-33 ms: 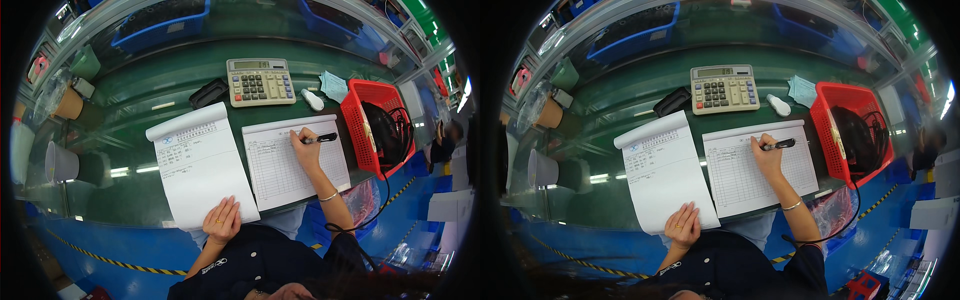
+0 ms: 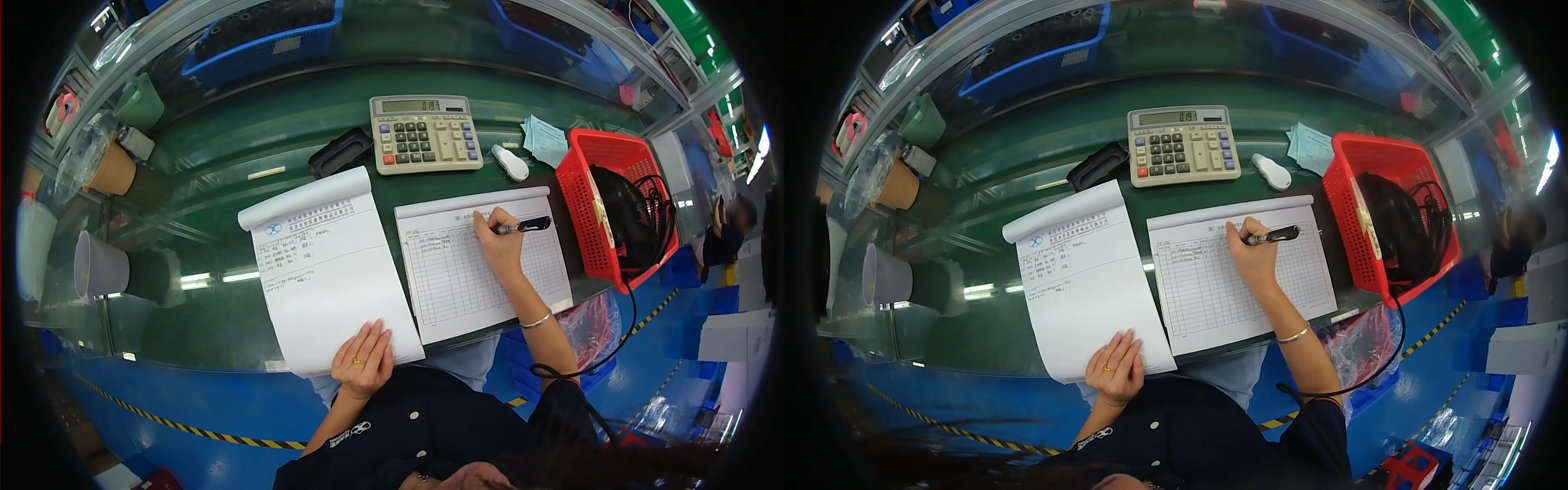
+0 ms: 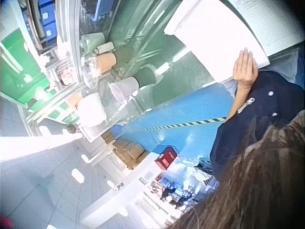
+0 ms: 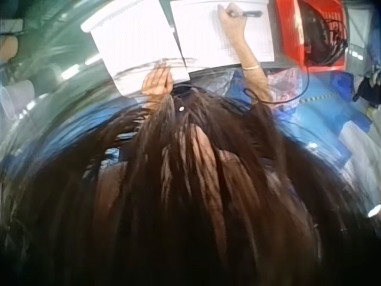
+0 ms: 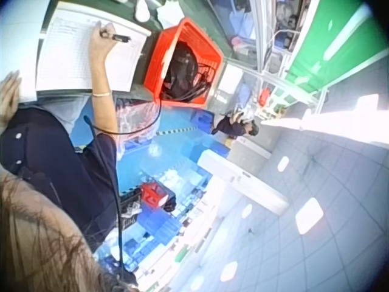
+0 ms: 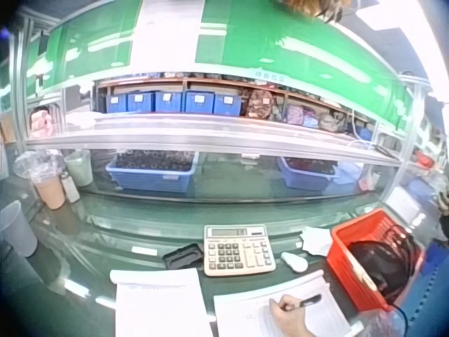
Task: The person writes on paper sheets with a pen, presses keys on a calculator, takes a headset device out of a basket, holds and turns it by hand, places it back into the basket, and writes on the paper.
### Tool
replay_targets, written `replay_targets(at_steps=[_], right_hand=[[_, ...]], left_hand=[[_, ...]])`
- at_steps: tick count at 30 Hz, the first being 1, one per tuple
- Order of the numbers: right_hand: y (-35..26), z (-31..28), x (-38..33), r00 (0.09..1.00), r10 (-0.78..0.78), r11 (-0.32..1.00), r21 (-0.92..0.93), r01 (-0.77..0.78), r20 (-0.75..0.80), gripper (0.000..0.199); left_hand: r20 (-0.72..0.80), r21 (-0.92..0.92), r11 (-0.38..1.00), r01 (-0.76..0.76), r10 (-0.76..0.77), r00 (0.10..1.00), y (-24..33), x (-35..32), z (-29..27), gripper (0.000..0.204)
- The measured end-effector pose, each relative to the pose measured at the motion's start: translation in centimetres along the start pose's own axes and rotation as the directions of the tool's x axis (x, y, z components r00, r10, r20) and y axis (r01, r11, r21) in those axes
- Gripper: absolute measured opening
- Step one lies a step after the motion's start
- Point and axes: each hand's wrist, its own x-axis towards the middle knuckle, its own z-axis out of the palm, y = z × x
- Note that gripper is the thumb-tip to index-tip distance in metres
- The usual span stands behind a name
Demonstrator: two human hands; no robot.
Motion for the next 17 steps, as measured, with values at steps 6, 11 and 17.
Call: replay_targets(at_steps=[6,11,17], right_hand=[[0.6,-0.1,0.1,1.000,0.014,1.000,0.012,-0.014,0.000,0.039],[0.6,0.0,0.1,1.000,0.010,1.000,-0.009,-0.010,-0.006,0.039],[0.1,0.0,0.0,0.999,0.031,0.999,0.039,-0.030,-0.032,0.041]], left_hand=[[-0.001,0.007,1.000,0.004,-0.004,1.000,0.1,-0.1,0.0,0.016],[-0.004,0.003,1.000,0.003,-0.003,1.000,0.0,-0.2,0.1,0.016],[-0.014,-0.007,1.000,-0.005,0.005,1.000,0.0,0.0,0.0,0.016]])
